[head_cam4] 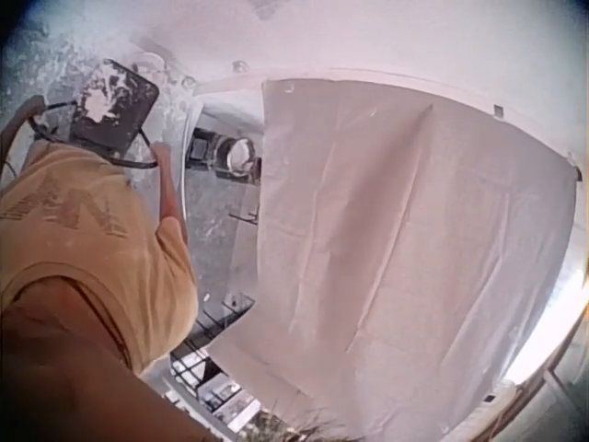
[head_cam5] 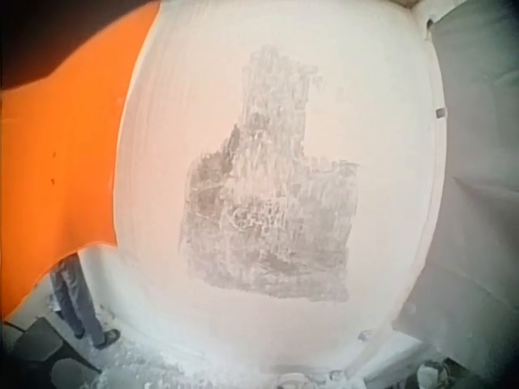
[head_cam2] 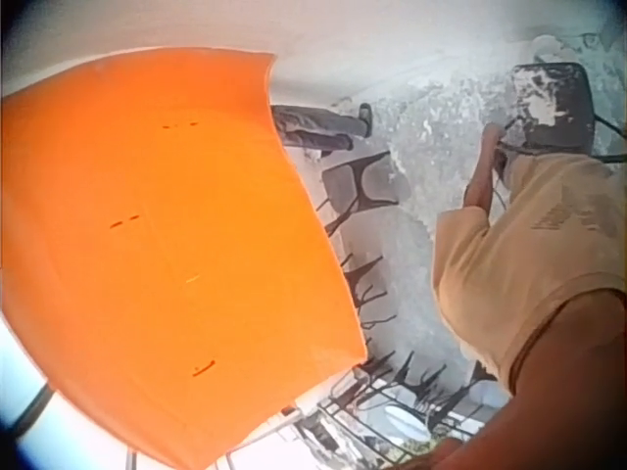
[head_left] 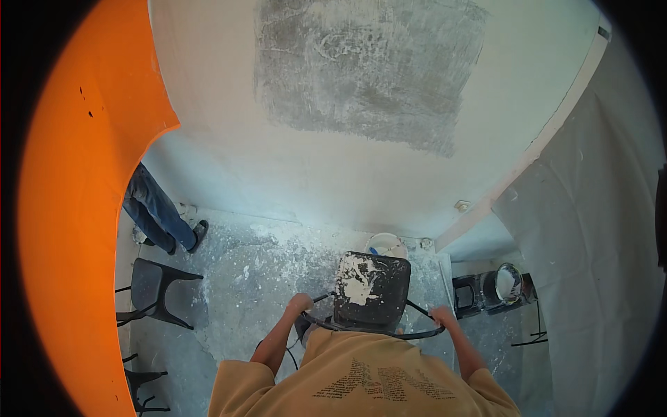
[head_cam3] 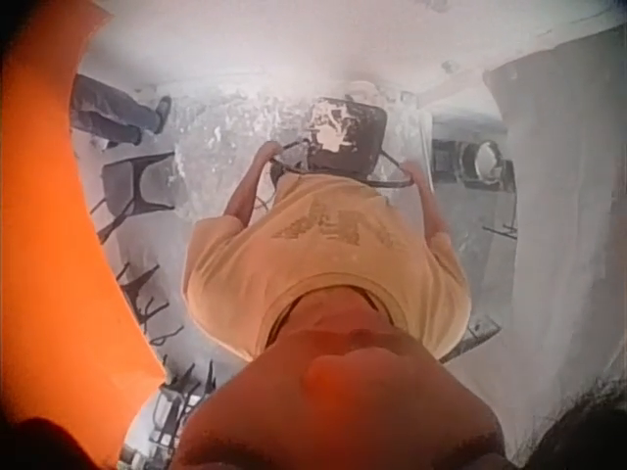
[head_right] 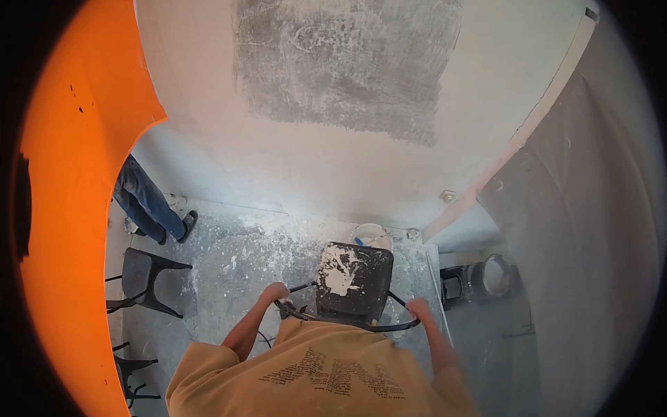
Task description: Applying and smoothing plaster or joint compound on a wall or ceiling area using a putty knife or trowel.
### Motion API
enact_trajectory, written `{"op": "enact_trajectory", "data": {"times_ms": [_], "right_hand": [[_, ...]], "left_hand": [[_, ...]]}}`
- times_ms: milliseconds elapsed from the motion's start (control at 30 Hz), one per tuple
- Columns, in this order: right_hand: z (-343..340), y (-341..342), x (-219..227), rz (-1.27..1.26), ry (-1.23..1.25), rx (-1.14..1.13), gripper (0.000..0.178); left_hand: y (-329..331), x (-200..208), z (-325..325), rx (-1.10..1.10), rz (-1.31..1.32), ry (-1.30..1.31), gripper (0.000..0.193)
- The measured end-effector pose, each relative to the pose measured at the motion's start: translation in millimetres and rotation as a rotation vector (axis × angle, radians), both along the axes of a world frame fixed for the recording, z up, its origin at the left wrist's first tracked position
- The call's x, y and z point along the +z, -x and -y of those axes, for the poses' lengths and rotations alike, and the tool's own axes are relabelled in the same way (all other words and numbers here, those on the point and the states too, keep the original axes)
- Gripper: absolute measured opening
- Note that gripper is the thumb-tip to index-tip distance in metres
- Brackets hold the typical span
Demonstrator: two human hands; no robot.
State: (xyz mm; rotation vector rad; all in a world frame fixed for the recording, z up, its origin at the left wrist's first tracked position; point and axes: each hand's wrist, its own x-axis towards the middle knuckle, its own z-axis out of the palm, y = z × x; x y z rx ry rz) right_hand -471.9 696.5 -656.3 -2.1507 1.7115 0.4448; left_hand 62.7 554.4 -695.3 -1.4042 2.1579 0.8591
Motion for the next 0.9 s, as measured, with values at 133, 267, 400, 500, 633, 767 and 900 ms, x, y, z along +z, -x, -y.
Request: {"op": "enact_trajectory", "data": {"times_ms": [133,267,400,500,633,767,900], "right_hand": [[-3,5,6,-0.021,-0.087,-0.296,0.025],[0,18,2,-0.026,-0.210,-0.229,0.026],[-14,35,-18,-0.057,-0.099,-0.280,0.023],[1,40,-23,-0.071,-0.089,-0.340,0.023],[2,62,-31,-0.122,0.142,-0.300,0.023],[-15,60,-38,-0.179,-0.042,-0.288,0.023],[-22,57,-65,-0.218,-0.112,-0.202,0.024]], "left_hand": [[23,36,17,0.093,-0.055,0.062,0.030],[41,64,45,-0.024,0.042,0.026,0.031],[57,75,55,0.072,0.008,0.033,0.032],[62,55,56,0.203,-0.044,0.023,0.033],[86,43,60,0.168,-0.040,0.005,0.039],[91,44,51,0.270,-0.019,-0.075,0.049],[87,43,47,0.343,-0.008,-0.102,0.051]]}}
